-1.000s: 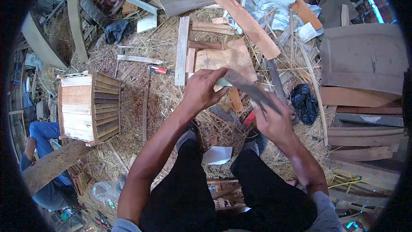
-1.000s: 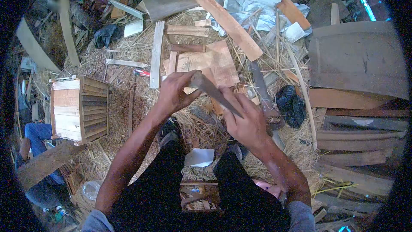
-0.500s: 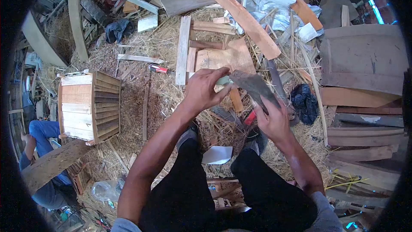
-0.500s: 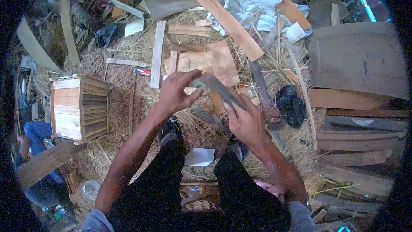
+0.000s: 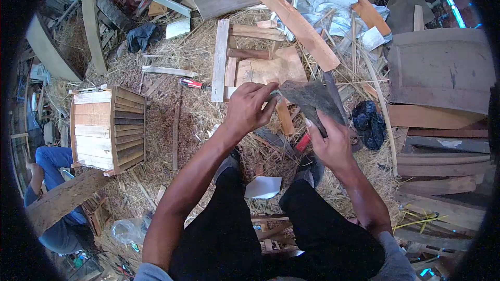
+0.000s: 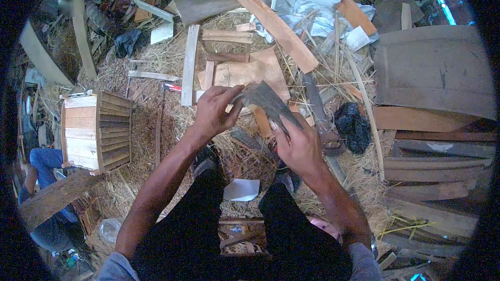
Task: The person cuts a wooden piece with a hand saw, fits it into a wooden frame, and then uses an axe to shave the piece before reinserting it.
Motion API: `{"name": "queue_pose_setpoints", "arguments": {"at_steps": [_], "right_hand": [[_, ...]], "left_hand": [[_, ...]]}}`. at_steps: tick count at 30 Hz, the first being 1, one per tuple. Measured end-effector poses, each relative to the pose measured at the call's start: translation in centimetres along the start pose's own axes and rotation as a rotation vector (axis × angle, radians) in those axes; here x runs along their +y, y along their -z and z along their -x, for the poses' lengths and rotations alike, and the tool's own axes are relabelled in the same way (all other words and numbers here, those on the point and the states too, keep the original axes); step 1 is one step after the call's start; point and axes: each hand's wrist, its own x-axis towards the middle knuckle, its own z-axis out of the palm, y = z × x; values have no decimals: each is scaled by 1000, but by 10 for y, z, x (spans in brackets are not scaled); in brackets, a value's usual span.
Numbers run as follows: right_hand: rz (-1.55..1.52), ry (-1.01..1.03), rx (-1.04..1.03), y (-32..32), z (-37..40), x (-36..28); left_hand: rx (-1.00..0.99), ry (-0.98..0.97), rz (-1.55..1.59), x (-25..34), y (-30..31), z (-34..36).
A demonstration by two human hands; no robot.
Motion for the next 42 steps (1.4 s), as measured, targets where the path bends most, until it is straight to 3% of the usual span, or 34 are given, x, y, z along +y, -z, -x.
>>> {"name": "queue_pose_setpoints", "arguments": {"at_steps": [4,10,14,17,18,21,28,34,38,42], "right_hand": [[1,4,-29,3,0,-5],[-31,-15,-22,3,3,-4],[-58,-24,-63,0,6,-8],[-14,-41,-109,-2,4,-8],[-14,-22,-97,-2,3,-7],[-4,-18,-118,-2,0,-6],[11,-5,-187,-5,0,-7],[26,164,-57,5,0,-29],[111,-33,-315,2,-11,-19],[90,202,-123,5,-10,-21]], "left_hand": [[-23,14,16,0,0,1],[-255,31,33,4,25,-7],[-356,-79,-254,-6,33,-21],[-696,133,-238,-5,28,-31],[-546,42,-235,-4,26,-26],[-493,15,-273,-2,19,-22],[-468,71,-346,-2,13,-24],[-478,97,-374,-2,14,-25],[-523,120,-375,2,20,-29],[-513,134,-363,0,17,-29]]}}
